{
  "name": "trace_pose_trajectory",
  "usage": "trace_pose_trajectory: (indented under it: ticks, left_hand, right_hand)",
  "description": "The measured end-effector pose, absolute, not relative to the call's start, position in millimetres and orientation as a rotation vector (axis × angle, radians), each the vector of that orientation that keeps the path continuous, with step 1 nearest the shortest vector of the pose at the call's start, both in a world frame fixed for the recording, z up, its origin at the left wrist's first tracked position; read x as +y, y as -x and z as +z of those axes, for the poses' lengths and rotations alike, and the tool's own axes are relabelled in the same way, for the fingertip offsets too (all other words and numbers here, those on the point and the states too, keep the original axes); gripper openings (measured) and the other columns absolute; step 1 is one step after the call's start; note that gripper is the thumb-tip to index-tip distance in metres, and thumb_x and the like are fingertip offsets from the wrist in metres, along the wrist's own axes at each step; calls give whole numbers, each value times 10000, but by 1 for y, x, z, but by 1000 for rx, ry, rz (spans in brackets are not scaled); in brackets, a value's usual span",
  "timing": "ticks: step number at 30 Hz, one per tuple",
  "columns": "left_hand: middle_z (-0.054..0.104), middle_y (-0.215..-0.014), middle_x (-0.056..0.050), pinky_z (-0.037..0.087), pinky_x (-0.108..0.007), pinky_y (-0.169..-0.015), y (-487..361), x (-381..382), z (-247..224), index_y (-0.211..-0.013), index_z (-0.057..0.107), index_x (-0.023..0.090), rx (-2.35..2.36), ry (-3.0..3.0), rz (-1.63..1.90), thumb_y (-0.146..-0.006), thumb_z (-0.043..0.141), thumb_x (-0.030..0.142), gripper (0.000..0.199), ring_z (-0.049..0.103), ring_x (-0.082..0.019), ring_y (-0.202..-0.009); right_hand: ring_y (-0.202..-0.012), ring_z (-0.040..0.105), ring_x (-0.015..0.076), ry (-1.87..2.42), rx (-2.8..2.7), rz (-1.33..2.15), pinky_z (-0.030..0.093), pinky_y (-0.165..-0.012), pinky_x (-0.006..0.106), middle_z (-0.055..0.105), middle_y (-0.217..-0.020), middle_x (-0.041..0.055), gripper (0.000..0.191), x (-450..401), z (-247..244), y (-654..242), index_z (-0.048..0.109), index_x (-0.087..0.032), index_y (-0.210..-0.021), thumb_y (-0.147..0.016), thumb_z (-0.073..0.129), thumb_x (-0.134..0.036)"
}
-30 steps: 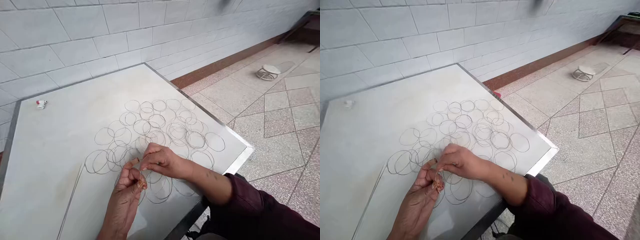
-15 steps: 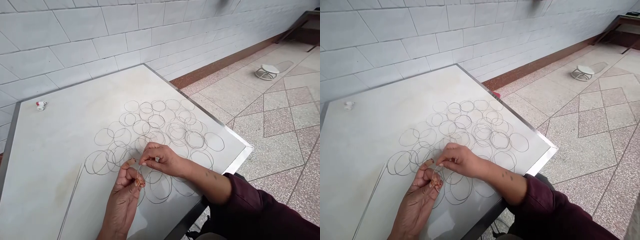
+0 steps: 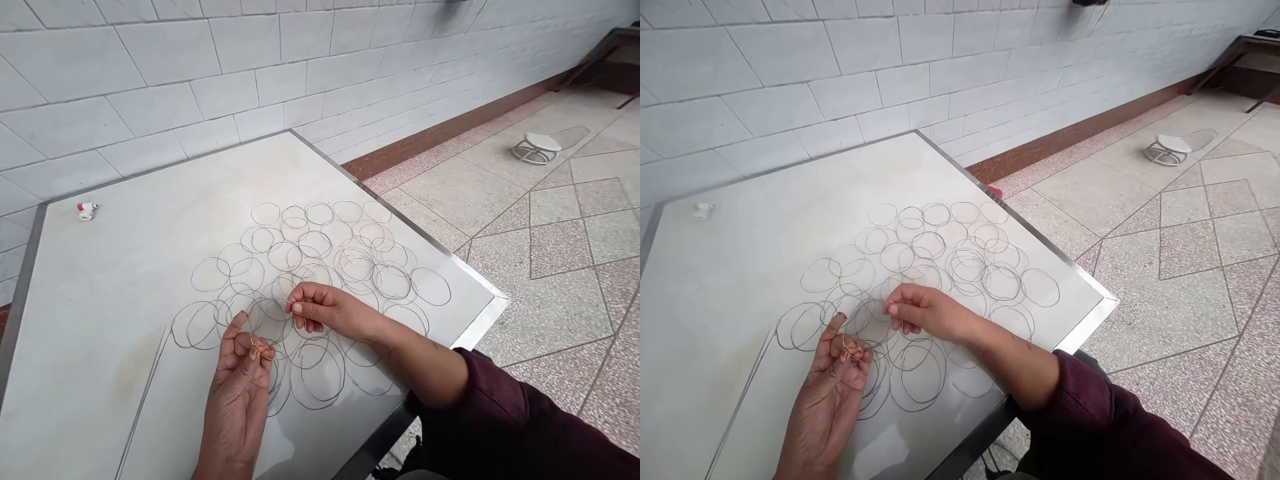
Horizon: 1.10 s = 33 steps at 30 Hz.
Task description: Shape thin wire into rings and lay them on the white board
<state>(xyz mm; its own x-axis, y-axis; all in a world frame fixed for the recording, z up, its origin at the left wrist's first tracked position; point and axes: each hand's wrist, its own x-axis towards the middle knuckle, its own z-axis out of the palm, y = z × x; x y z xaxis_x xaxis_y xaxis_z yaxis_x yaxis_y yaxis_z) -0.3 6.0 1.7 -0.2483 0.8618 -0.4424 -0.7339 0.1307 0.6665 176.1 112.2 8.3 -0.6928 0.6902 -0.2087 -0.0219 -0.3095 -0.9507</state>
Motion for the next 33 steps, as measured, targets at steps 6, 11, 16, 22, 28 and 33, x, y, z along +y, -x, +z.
trace_pose_trajectory:
  ticks: [6, 11, 16, 22, 28, 33]
  left_hand:
    - [554, -713, 32, 532, -209, -745, -1, 4, 2, -1187, 701, 244, 943, -263, 1466, -686, 835, 127, 533, 543, -100, -701]
    - [558, -741, 42, 527, -190, -748, 0, 6, 2, -1186, 695, 250, 953, -198, 1523, -703, 819, 94, 523, 554, -85, -714]
    - [561, -765, 47, 523, -178, -761, 3, 6, 3, -1179, 692, 260, 946, -154, 1589, -719, 806, 97, 501, 563, -79, -742]
    - [529, -743, 51, 512, -206, -779, 2, 3, -1, -1178, 685, 263, 930, -178, 1539, -718, 809, 123, 496, 554, -86, -738]
    - [543, -719, 42, 491, -234, -790, 1, 1, -4, -1070, 693, 265, 947, -264, 1480, -706, 816, 125, 409, 534, -98, -719]
    - [541, -691, 47, 475, -237, -792, 2, 1, 1, -1012, 682, 274, 950, -275, 1463, -689, 823, 107, 390, 522, -101, -705]
  right_hand:
    - [-616, 518, 80, 840, -1383, 2037, 392, -577, 220, 594, -726, -24, 269, 113, 3, -176, 630, -174, -909, -897, 679, -438]
    - [-642, 526, 66, 712, -1172, 2216, 433, -618, 210, 601, -782, -28, 251, 113, -3, -176, 668, -182, -983, -844, 762, -368]
    - [-701, 591, 68, 639, -1086, 2359, 485, -694, 215, 633, -824, -22, 266, 109, -3, -176, 677, -169, -971, -790, 820, -302]
    - [-686, 621, 83, 694, -1037, 2337, 493, -690, 227, 665, -775, -20, 262, 108, -4, -174, 628, -169, -891, -806, 810, -338]
    - [-652, 596, 75, 713, -983, 2333, 481, -677, 225, 656, -747, -29, 290, 110, -5, -175, 625, -170, -888, -782, 832, -344]
    - [-662, 596, 80, 734, -1001, 2326, 484, -689, 238, 651, -762, -29, 296, 110, -6, -175, 622, -174, -896, -785, 828, -356]
